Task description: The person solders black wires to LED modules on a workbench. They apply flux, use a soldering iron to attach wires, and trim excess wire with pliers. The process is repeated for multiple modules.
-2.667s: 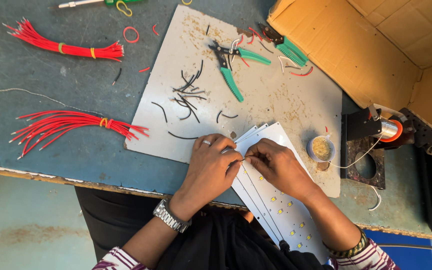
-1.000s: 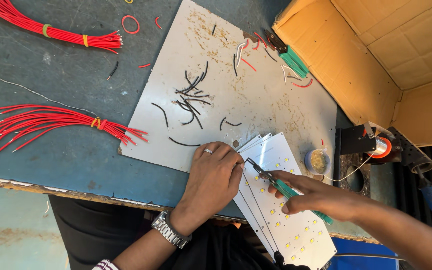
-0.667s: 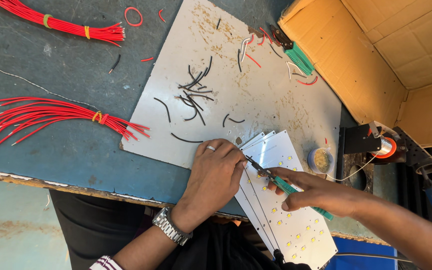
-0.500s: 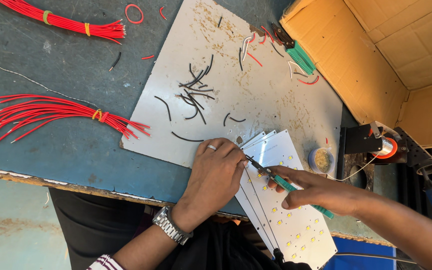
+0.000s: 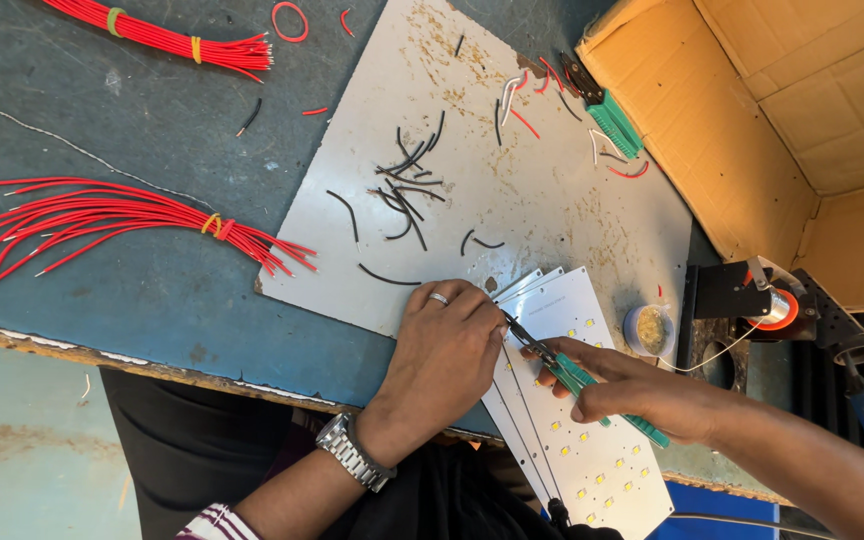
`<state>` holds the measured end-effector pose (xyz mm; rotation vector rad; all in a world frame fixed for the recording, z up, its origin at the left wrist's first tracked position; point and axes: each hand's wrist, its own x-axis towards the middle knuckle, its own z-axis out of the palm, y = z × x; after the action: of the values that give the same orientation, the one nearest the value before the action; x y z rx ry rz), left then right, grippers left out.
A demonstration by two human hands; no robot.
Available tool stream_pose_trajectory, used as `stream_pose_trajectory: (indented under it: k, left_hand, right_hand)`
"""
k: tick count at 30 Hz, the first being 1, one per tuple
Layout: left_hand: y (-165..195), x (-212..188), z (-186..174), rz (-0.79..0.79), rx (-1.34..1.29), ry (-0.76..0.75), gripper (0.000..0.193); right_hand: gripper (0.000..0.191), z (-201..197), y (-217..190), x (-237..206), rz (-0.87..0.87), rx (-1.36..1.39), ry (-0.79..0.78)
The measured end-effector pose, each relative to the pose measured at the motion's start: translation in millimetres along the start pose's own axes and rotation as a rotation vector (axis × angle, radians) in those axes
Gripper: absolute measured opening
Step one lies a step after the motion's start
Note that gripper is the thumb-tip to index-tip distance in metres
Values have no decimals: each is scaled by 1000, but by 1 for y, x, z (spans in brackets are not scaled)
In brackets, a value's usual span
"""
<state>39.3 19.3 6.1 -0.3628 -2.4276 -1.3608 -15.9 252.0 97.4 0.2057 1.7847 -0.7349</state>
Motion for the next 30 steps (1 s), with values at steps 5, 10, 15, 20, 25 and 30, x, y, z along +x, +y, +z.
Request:
stream_pose_trajectory:
  k: [5, 10, 15, 20, 25, 30]
  left_hand:
    - [-2, 1, -2, 0, -15, -1, 10]
    - [-4, 1, -3, -8, -24, -20, 9]
    - [-6, 0, -2, -8, -29, -10, 9]
    - [-8, 0, -1, -20, -38, -29, 9]
    - [-8, 1, -2, -14, -33, -30, 10]
    - [-7, 2, -3, -6, -29, -17, 10]
  right_hand:
    - [91, 6, -5, 1, -24, 28, -27]
    - [104, 2, -10, -1, 25, -174, 25]
    - [109, -3, -7, 3, 74, -233, 44]
    - [108, -4, -6, 5, 47, -263, -11]
    - [113, -2, -8, 5, 95, -225, 22]
    - [111, -2, -10, 1, 87, -204, 17]
